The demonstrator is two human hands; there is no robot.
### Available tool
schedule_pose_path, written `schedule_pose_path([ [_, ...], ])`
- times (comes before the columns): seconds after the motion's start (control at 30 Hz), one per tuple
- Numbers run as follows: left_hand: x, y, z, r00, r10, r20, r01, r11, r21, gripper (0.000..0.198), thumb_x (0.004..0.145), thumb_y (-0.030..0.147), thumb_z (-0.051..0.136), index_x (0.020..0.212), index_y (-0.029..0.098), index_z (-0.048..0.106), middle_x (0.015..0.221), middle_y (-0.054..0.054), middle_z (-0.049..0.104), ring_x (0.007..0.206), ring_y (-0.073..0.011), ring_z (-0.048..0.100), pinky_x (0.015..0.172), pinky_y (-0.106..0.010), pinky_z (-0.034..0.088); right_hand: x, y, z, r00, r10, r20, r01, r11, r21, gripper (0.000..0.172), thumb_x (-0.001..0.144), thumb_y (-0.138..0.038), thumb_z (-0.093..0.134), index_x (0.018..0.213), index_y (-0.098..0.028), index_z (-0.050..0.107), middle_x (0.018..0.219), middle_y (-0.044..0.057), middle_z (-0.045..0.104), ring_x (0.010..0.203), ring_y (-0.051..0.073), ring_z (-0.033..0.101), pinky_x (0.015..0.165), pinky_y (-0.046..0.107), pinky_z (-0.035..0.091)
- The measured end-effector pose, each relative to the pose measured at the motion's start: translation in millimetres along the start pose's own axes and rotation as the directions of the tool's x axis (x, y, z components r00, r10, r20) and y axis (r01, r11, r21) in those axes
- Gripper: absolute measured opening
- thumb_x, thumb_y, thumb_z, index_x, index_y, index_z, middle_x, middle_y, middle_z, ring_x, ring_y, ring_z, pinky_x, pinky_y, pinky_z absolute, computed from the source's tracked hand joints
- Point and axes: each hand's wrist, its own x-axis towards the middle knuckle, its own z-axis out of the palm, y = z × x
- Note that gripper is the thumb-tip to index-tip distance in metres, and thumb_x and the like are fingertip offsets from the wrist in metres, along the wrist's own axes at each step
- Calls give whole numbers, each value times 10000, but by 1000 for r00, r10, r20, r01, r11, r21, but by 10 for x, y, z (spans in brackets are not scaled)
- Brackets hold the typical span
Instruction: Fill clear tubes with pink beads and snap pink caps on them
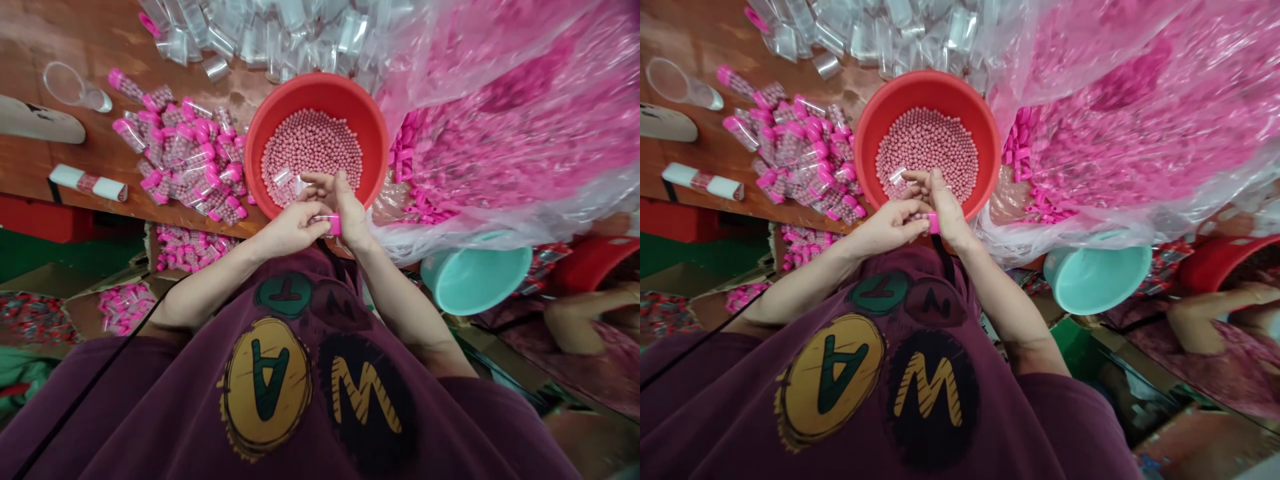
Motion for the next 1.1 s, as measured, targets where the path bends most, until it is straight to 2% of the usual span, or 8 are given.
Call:
schedule_pose_path([
  [0.2,-163,97,4,996,80,26,-83,985,148,119,954,189,617,939,151,728,922,-52,738,832,-158,638,783,-291,534,-63,-150,85,1000,-4,-1,4,1000,-10,761,1009,-899,396,1277,-274,736,951,34,727,863,189,698,807,332,629],
  [0.33,13,-143,-75,998,56,28,-58,992,112,216,974,246,616,1089,145,768,1002,-70,788,893,-180,703,818,-298,564,116,272,50,962,-14,-273,27,999,45,849,989,-939,270,1303,-269,687,970,37,731,872,177,711,815,315,618],
  [0.43,86,-381,-432,981,101,-163,-65,974,215,235,975,280,638,1121,154,770,1084,-88,806,979,-203,729,908,-327,582,168,684,-54,897,5,-441,-6,1000,-2,782,948,-928,405,1218,-247,680,948,39,733,803,181,698,755,326,601],
  [0.67,-16,-629,-1551,708,256,-659,387,639,664,430,919,157,678,1345,90,681,1313,-176,727,1233,-311,647,1173,-571,508,268,938,-395,920,-194,-340,-71,772,-631,327,1032,-379,520,1171,-187,745,1159,132,784,1103,270,722,1046,445,572],
  [0.73,96,-603,-1437,722,357,-593,359,539,762,498,930,148,671,1425,108,642,1457,-196,651,1391,-350,565,1253,-606,432,439,922,-356,952,-147,-268,-127,610,-782,369,1022,-325,552,1283,-128,725,1287,201,754,1212,321,702,1104,483,546],
  [0.87,515,-593,-810,965,94,-245,159,534,831,350,1025,105,492,1303,153,698,1411,-161,686,1357,-306,623,1209,-485,499,724,904,-185,974,5,-227,-215,344,-914,553,1026,-303,584,1513,-42,583,1445,279,682,1316,409,658,1155,559,499],
  [0.97,809,-649,-486,933,-224,-282,353,418,837,379,1036,68,426,1297,58,700,1398,-232,681,1259,-318,700,1104,-428,557,723,852,-177,979,45,-199,-203,319,-926,549,1026,-233,535,1542,-48,556,1486,260,670,1348,382,643,1159,503,502],
  [1.1,988,-668,-422,887,-362,-288,408,319,855,456,1035,28,352,1313,10,713,1378,-261,699,1260,-316,730,1046,-383,577,544,822,-329,988,49,-149,-156,201,-967,495,1018,-235,522,1472,-66,623,1416,263,694,1284,397,663,1109,514,522],
])
